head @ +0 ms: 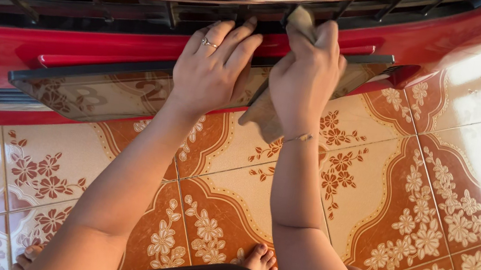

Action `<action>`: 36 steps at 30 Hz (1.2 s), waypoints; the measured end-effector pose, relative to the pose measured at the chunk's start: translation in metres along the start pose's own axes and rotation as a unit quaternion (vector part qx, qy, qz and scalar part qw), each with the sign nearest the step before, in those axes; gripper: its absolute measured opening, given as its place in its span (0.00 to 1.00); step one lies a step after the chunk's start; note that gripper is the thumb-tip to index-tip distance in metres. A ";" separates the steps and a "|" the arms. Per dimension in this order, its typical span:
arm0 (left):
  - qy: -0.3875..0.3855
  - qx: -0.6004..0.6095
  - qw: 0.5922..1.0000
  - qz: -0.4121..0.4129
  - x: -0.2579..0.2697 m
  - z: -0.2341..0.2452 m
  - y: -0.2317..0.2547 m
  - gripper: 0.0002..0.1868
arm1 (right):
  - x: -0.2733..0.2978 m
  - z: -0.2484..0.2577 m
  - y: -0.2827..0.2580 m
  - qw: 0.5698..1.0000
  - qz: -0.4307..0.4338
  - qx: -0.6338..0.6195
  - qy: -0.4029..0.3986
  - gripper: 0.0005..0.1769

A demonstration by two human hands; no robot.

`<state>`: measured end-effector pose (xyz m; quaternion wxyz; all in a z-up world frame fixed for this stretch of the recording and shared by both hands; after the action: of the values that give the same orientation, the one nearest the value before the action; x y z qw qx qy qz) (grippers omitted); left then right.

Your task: The person cleans the front bumper and grille of a red car using a cloth. They wipe the chrome trim, the red painted surface, and the license plate area while sitting on the floor.

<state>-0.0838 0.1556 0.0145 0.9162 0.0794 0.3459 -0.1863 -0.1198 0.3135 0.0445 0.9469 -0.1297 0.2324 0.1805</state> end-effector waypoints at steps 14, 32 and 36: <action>0.018 0.021 1.000 -0.008 0.001 0.005 0.001 0.06 | -0.004 -0.028 0.021 0.991 -0.036 -0.127 0.010 0.20; -0.004 0.042 0.999 -0.018 0.007 0.004 -0.003 0.15 | -0.013 -0.003 0.025 0.985 -0.121 -0.116 0.050 0.25; -0.019 0.059 0.998 -0.015 0.006 0.004 -0.003 0.15 | 0.011 0.004 -0.007 0.983 -0.004 -0.181 0.019 0.25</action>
<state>-0.0783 0.1500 0.0135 0.9134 0.1243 0.3182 -0.2214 -0.1065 0.3121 0.0442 0.9040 -0.3032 0.2130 0.2133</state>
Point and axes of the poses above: each hand's wrist, its own x-axis away from the middle knuckle, its own z-axis out of the back of the hand, y = z × x, the point moved 2 cm from there along -x, towards the middle knuckle, and after that the axes turned 15 degrees about -y, right-handed, at the moved point
